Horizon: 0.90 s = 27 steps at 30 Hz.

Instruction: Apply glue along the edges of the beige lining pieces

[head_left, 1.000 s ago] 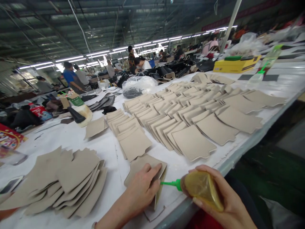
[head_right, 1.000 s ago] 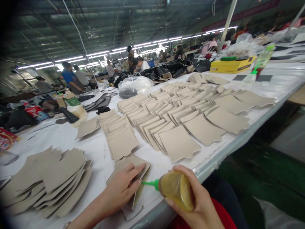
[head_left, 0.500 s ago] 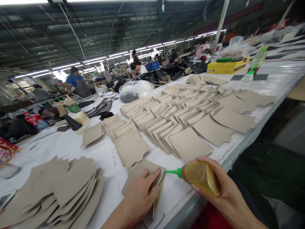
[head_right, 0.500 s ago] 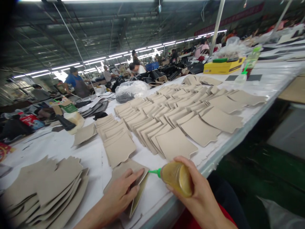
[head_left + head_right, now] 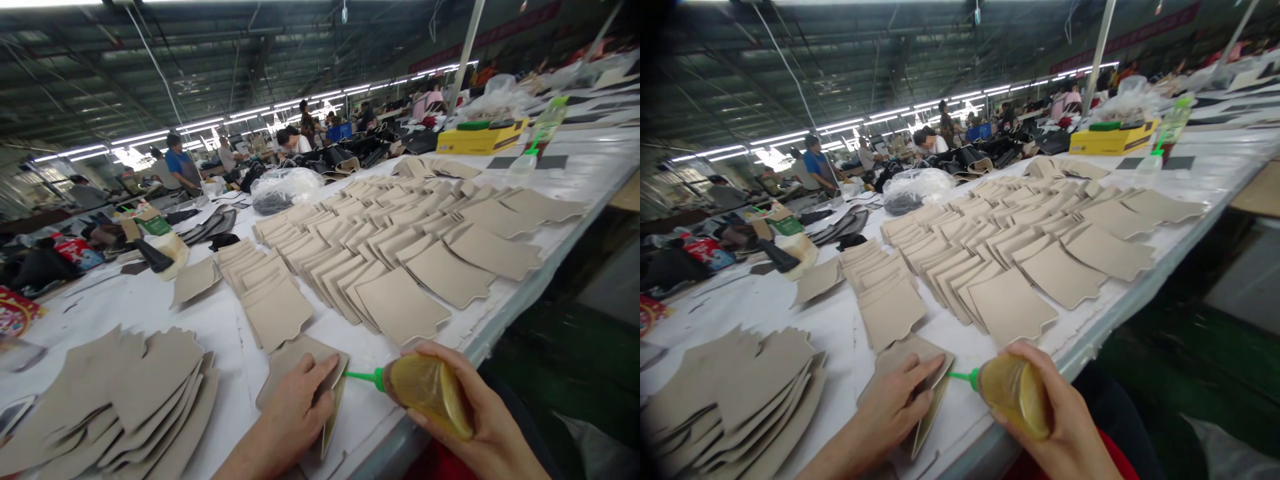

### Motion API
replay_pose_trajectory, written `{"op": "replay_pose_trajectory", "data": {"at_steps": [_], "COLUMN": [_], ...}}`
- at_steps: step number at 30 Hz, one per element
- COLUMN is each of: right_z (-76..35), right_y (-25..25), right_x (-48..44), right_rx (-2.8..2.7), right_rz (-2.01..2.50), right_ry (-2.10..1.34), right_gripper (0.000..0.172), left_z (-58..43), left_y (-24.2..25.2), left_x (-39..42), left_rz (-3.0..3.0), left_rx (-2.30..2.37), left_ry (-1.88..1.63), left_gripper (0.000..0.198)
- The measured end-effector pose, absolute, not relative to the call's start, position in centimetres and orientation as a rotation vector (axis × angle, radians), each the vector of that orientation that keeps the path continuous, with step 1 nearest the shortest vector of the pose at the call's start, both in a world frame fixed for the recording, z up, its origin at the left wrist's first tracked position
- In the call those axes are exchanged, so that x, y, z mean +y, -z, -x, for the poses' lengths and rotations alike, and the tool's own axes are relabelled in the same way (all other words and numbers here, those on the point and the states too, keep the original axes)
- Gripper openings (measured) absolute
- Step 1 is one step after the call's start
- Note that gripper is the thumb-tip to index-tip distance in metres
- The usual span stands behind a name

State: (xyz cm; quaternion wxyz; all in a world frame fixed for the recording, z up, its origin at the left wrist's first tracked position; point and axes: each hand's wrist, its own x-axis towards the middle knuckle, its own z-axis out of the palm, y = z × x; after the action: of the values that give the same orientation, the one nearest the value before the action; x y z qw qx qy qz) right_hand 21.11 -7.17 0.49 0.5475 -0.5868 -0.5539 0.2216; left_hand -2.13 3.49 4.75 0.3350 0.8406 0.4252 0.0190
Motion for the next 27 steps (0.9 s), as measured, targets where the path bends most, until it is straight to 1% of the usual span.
{"op": "replay_pose_trajectory", "data": {"at_steps": [3,9,11,14,16,20,23,27], "right_z": [-20.4,-21.0,-20.7,-19.9,-19.6,-19.6,-19.0,-19.1], "right_y": [-0.8,-0.3,0.0,-0.1,-0.4,-0.8,-0.9,-0.9], "right_x": [-7.4,-7.0,-7.3,-7.9,-7.9,-7.9,-8.4,-8.8], "right_rx": [-1.203,-1.253,-1.276,-1.151,-1.069,-1.078,-0.984,-0.828], "right_rz": [1.376,1.364,1.318,1.27,1.31,1.386,1.304,1.198], "right_ry": [-0.628,-0.623,-0.721,-0.863,-0.839,-0.74,-0.896,-1.138], "right_gripper": [0.046,0.047,0.049,0.049,0.049,0.049,0.05,0.059], "left_z": [2.2,2.3,2.3,2.3,2.3,2.3,2.3,2.3], "left_y": [-4.6,-4.5,-4.5,-4.7,-4.8,-4.7,-4.5,-4.7], "left_x": [3.5,3.5,3.5,3.4,3.3,3.3,3.3,3.1], "left_rz": [-2.186,-2.166,-2.168,-2.178,-2.181,-2.176,-2.182,-2.174], "left_rx": [1.093,1.099,1.096,1.105,1.109,1.099,1.103,1.122], "left_ry": [-0.077,-0.094,-0.099,-0.095,-0.092,-0.104,-0.112,-0.135], "left_gripper": [0.05,0.051,0.05,0.051,0.051,0.05,0.051,0.049]}}
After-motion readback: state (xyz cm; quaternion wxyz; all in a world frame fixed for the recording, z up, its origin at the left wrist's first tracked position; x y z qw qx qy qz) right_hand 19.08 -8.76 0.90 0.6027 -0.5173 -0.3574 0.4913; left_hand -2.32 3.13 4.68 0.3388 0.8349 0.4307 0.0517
